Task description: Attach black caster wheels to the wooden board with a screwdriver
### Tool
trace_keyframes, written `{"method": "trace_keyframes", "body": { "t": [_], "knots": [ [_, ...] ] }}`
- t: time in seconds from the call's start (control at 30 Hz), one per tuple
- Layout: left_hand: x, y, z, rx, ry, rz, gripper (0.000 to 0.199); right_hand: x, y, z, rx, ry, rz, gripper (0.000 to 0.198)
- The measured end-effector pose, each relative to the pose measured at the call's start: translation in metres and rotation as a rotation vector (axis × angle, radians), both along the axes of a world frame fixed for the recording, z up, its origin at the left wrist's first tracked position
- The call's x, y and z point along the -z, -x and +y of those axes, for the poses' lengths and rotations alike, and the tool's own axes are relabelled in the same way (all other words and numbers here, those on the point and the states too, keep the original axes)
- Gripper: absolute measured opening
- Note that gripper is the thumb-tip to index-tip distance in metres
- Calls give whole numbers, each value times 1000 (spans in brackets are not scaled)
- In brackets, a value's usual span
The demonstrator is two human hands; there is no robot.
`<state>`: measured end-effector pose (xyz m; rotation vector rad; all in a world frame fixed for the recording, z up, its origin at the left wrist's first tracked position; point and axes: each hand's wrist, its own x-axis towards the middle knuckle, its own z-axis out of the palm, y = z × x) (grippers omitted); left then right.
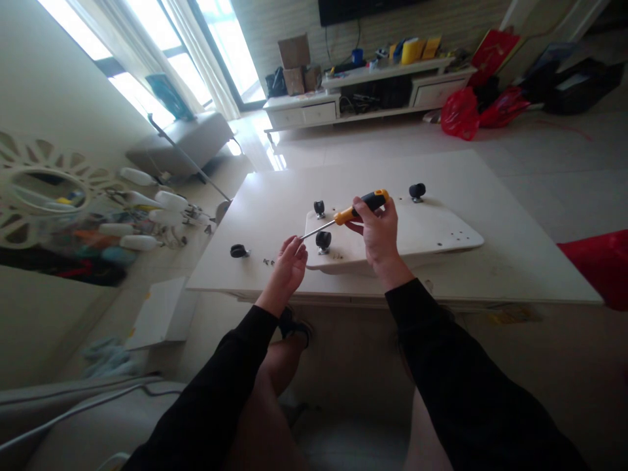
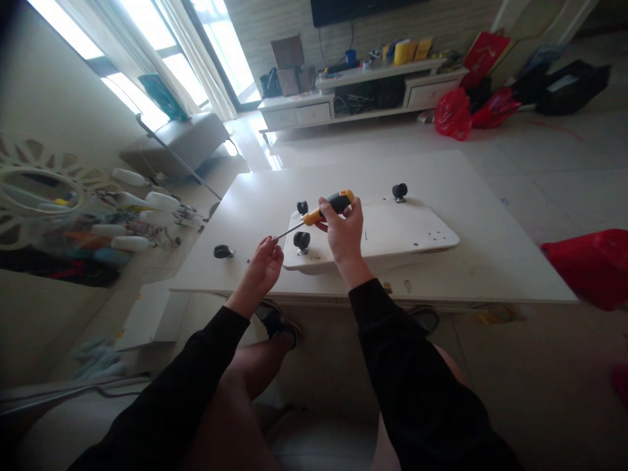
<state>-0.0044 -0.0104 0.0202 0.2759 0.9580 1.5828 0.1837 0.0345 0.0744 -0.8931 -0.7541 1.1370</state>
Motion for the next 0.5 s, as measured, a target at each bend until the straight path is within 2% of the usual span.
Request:
{"method": "trace_keyframes", "body": {
  "t": [0.17,0.33,0.5],
  "knots": [
    [-9,12,5,43,8,165,17,2,-14,11,106,20,31,60],
    [-11,8,8,73,21,523,15,3,-33,18,210,6,34,54],
    [0,-6,16,112,-120,835,46,18,-51,20,266,-20,-24,56]
  ]
}}
